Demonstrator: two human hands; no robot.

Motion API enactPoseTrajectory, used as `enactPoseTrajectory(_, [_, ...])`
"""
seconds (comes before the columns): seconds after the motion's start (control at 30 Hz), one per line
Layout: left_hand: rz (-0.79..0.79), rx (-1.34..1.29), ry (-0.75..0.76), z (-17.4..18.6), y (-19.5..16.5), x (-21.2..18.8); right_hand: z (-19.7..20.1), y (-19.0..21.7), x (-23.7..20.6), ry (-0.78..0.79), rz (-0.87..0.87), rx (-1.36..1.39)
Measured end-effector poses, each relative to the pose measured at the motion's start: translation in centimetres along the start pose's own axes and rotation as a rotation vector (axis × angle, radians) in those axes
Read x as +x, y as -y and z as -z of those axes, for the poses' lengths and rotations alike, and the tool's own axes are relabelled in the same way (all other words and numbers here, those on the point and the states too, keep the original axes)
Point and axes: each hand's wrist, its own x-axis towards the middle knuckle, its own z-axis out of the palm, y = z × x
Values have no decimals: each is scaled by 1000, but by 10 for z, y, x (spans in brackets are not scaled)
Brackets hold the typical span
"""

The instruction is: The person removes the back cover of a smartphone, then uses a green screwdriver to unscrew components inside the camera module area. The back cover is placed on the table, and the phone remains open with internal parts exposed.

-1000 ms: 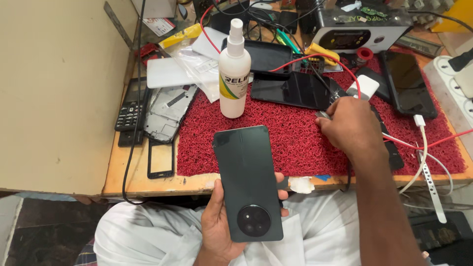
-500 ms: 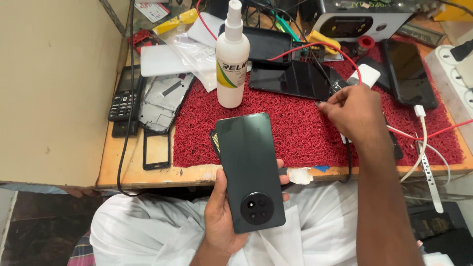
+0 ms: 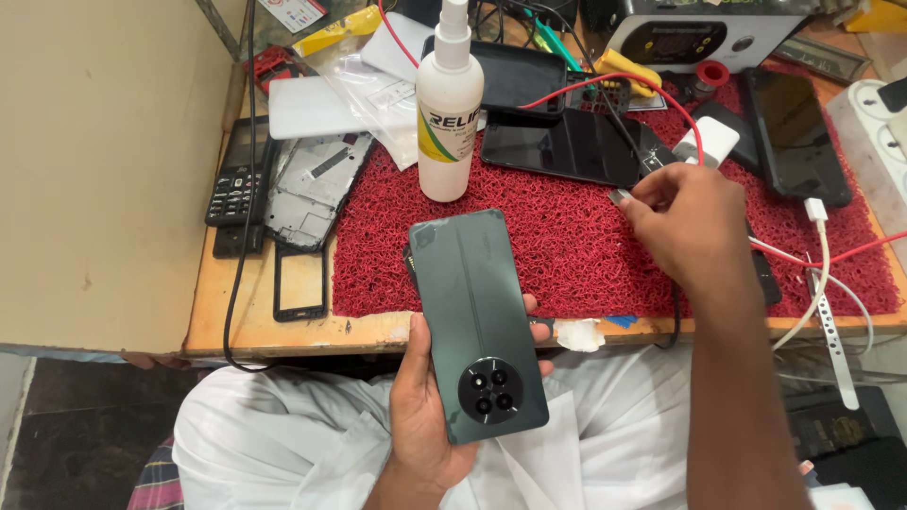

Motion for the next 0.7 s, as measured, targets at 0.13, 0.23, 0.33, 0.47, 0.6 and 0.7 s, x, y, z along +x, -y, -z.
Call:
enactPoseTrajectory(0.13, [14,-5,2,2,2,0,-8,-4,-5,-23,58,-54])
enactPoseTrajectory(0.23, [7,-21,44,4,4,1,-8,-7,6,67,-66,-99])
enactPoseTrajectory(0.33, [20,-93,71,7,4,2,-4,-6,19,143,-112,-49])
enactPoseTrajectory(0.47, [4,-122,85,8,6,1,12,7,6,194,-102,100])
enactPoseTrajectory(0.6, [-18,-64,100,9,6,1,30,24,-60,206,-3,624])
enactPoseTrajectory(0.7, [-73,31,74,10,8,2,27,33,-115,296,35,991])
